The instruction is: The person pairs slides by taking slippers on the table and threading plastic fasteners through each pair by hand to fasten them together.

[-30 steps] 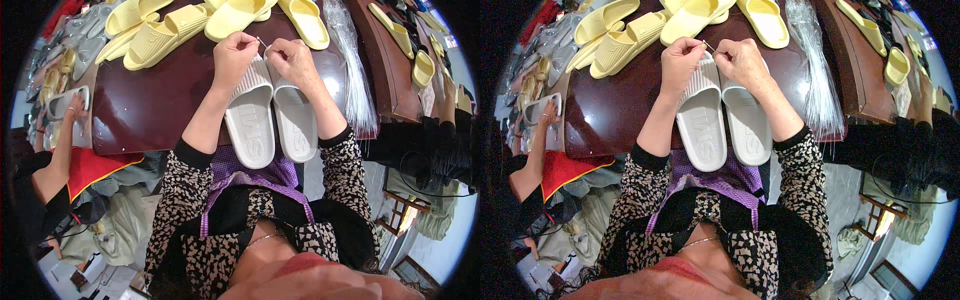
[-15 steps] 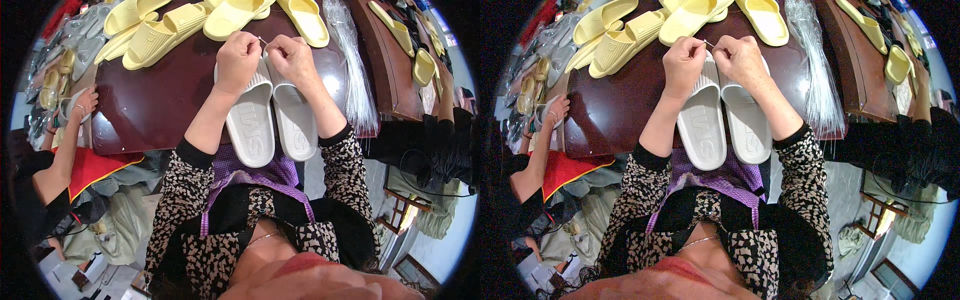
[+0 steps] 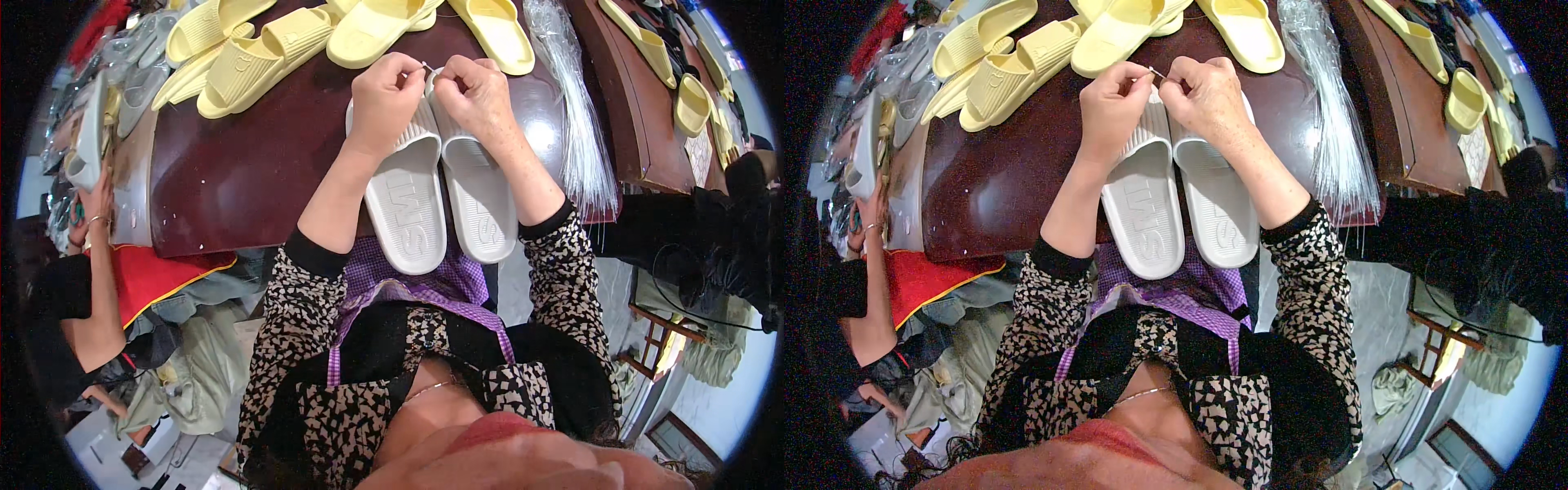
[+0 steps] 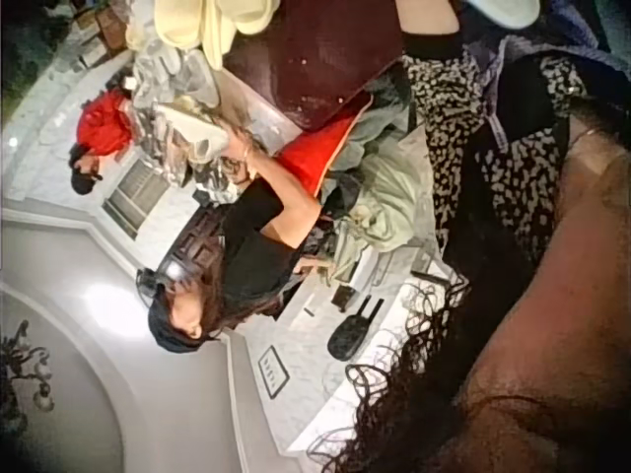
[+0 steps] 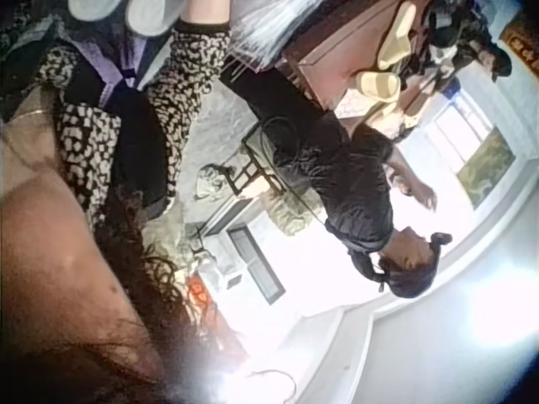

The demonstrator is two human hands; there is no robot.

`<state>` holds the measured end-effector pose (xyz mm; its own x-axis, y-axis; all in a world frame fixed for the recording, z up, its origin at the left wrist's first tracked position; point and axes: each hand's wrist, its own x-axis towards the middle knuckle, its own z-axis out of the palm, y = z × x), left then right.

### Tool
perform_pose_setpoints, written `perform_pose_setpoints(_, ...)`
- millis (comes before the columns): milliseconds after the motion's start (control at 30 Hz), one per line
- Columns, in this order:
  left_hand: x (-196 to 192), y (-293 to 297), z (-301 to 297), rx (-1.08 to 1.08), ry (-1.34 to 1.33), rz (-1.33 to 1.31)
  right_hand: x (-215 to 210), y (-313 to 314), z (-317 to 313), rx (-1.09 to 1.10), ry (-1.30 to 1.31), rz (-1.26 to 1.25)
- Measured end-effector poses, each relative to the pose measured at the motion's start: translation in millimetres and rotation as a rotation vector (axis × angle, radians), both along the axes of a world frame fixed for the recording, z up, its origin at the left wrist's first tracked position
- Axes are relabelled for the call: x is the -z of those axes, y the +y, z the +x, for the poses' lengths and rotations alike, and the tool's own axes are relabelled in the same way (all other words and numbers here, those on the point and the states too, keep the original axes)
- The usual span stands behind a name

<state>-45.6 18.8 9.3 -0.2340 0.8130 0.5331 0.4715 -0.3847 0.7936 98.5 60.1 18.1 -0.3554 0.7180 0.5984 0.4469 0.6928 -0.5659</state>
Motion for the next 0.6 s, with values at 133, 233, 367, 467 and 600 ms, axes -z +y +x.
perform_pose_setpoints(133,-8.5,0.6,-7.2,0.242,-0.405,-0.235,-2.3,-0.4,1.5,0.007,-0.003,-0.006)
perform_pose_setpoints(233,-6.0,3.1,-11.4,0.349,-0.563,-0.301,-0.8,-0.7,0.2,0.001,0.016,-0.011)
perform_pose_setpoints(367,-4.6,8.8,-14.1,0.416,-0.655,-0.352,-2.9,0.0,2.2,-0.021,0.012,0.004)
perform_pose_setpoints(467,-3.2,11.6,-17.4,0.439,-0.678,-0.399,-3.8,1.3,3.0,-0.045,0.004,0.004)
perform_pose_setpoints(600,-1.6,12.0,-21.0,0.504,-0.741,-0.392,-5.0,0.5,3.6,-0.068,-0.019,0.021)
